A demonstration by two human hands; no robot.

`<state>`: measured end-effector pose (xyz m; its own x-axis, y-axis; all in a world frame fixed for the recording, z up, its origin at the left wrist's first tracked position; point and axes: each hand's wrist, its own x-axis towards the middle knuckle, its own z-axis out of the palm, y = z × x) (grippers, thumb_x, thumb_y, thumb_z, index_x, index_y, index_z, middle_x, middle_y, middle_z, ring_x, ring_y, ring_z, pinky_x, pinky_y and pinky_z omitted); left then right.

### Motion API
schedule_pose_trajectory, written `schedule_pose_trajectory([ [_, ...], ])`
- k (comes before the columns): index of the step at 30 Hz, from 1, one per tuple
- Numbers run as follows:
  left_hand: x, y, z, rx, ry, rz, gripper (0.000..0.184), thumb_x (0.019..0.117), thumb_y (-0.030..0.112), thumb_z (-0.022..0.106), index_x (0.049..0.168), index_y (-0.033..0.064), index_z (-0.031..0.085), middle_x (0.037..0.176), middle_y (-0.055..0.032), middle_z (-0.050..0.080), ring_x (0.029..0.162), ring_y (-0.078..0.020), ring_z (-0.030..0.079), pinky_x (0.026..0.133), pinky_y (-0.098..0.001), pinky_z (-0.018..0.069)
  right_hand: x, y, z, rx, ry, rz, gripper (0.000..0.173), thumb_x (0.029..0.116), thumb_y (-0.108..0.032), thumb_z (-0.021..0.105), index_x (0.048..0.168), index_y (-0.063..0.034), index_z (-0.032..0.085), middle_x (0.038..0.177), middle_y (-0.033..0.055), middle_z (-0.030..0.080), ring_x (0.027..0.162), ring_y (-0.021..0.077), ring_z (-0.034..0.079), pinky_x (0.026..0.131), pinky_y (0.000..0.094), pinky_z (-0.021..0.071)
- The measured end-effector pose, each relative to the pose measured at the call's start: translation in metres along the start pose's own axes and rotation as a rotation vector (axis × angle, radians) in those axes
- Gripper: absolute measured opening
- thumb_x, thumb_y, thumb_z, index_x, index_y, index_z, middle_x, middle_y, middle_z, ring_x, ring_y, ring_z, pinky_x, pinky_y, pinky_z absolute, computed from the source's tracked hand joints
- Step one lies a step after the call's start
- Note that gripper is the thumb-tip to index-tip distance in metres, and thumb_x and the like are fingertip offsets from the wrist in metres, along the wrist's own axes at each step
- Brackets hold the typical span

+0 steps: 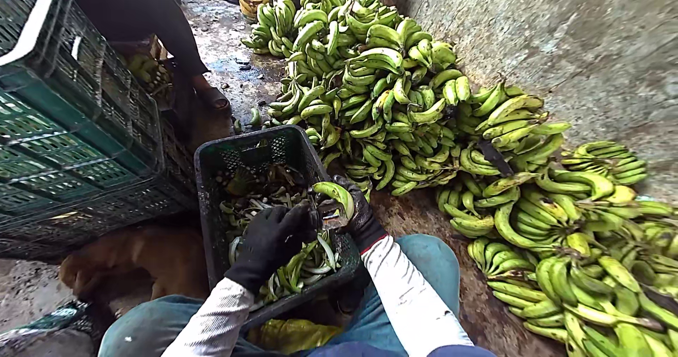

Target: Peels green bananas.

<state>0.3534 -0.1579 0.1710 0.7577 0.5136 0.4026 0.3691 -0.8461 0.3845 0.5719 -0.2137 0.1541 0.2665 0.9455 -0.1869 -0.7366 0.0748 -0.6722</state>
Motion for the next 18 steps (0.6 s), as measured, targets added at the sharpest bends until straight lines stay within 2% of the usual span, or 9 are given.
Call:
schedule_pose_trajectory([
  [2,-0.002,0.004,0.004,0.041,0.012,0.053,0.054,0.0895,0.037,0.069,0.140,0.0223,0.063,0.107,-0.0198,0.071,0.098,-0.0426,0.068,0.085,-0.0610,0.0539,0.000,-0.001,-0.003,0.070,-0.001,0.077,0.057,0.1089,-0.038,0.018,0.097,-0.0052,0.063,0.070,0.0066,0.066,0.059,0.0131,0.065,0.056,0.0262,0.0570],
  [5,-0.001,0.010,0.008,-0.048,-0.083,-0.054,0.052,0.0925,0.035,0.067,0.141,0.0189,0.062,0.111,-0.0218,0.070,0.099,-0.0429,0.069,0.082,-0.0602,0.0553,-0.004,0.002,0.003,-0.035,0.036,0.111,0.050,0.1100,-0.033,0.023,0.095,-0.0074,0.062,0.068,0.0048,0.065,0.058,0.0122,0.063,0.056,0.0271,0.0561],
  [7,0.003,0.011,0.007,-0.215,-0.189,-0.241,0.053,0.0998,0.044,0.059,0.145,0.0159,0.058,0.121,-0.0199,0.068,0.109,-0.0374,0.067,0.093,-0.0569,0.0542,-0.005,0.009,0.011,-0.100,0.048,0.114,0.040,0.1101,-0.031,0.027,0.099,-0.0105,0.059,0.074,0.0037,0.063,0.066,0.0128,0.063,0.062,0.0307,0.0560],
  [9,0.006,0.003,0.008,-0.442,-0.233,-0.446,0.056,0.1021,0.049,0.053,0.147,0.0169,0.055,0.131,-0.0115,0.065,0.119,-0.0238,0.064,0.104,-0.0485,0.0509,-0.007,0.016,0.017,-0.216,0.020,0.049,0.035,0.1097,-0.027,0.028,0.105,-0.0110,0.059,0.079,0.0024,0.064,0.071,0.0115,0.064,0.066,0.0307,0.0571],
  [11,0.007,-0.005,0.010,-0.604,-0.213,-0.624,0.055,0.1021,0.051,0.052,0.146,0.0181,0.054,0.128,-0.0068,0.067,0.115,-0.0171,0.066,0.101,-0.0459,0.0526,-0.009,0.018,0.019,-0.422,-0.042,-0.028,0.032,0.1090,-0.021,0.031,0.117,-0.0074,0.059,0.086,0.0012,0.064,0.074,0.0087,0.063,0.068,0.0281,0.0570],
  [13,0.008,-0.013,0.011,-0.729,-0.184,-0.817,0.053,0.1037,0.053,0.050,0.144,0.0189,0.055,0.120,-0.0083,0.069,0.101,-0.0185,0.068,0.090,-0.0457,0.0570,-0.010,0.016,0.020,-0.525,-0.092,-0.040,0.032,0.1062,-0.019,0.036,0.120,-0.0044,0.060,0.091,0.0023,0.066,0.079,0.0087,0.063,0.075,0.0285,0.0566],
  [14,0.009,-0.016,0.010,-0.783,-0.174,-0.900,0.053,0.1054,0.052,0.047,0.144,0.0162,0.054,0.120,-0.0108,0.067,0.097,-0.0205,0.068,0.085,-0.0453,0.0578,-0.009,0.015,0.020,-0.501,-0.092,-0.019,0.033,0.1064,-0.020,0.037,0.121,-0.0028,0.061,0.092,0.0044,0.067,0.080,0.0103,0.064,0.075,0.0293,0.0570],
  [16,0.011,-0.018,0.005,-0.846,-0.143,-1.004,0.052,0.1081,0.048,0.044,0.144,0.0100,0.049,0.116,-0.0141,0.063,0.090,-0.0216,0.066,0.078,-0.0424,0.0565,-0.009,0.012,0.024,-0.341,0.000,0.073,0.038,0.1065,-0.021,0.032,0.123,-0.0021,0.061,0.085,0.0081,0.066,0.066,0.0132,0.062,0.060,0.0283,0.0554],
  [18,0.011,-0.019,-0.001,-0.829,-0.131,-0.971,0.053,0.1066,0.049,0.048,0.141,0.0087,0.050,0.112,-0.0122,0.065,0.088,-0.0194,0.067,0.076,-0.0394,0.0574,-0.005,0.006,0.018,-0.148,0.082,0.179,0.044,0.1082,-0.031,0.027,0.122,-0.0054,0.059,0.083,0.0119,0.066,0.058,0.0180,0.061,0.052,0.0325,0.0550],
])
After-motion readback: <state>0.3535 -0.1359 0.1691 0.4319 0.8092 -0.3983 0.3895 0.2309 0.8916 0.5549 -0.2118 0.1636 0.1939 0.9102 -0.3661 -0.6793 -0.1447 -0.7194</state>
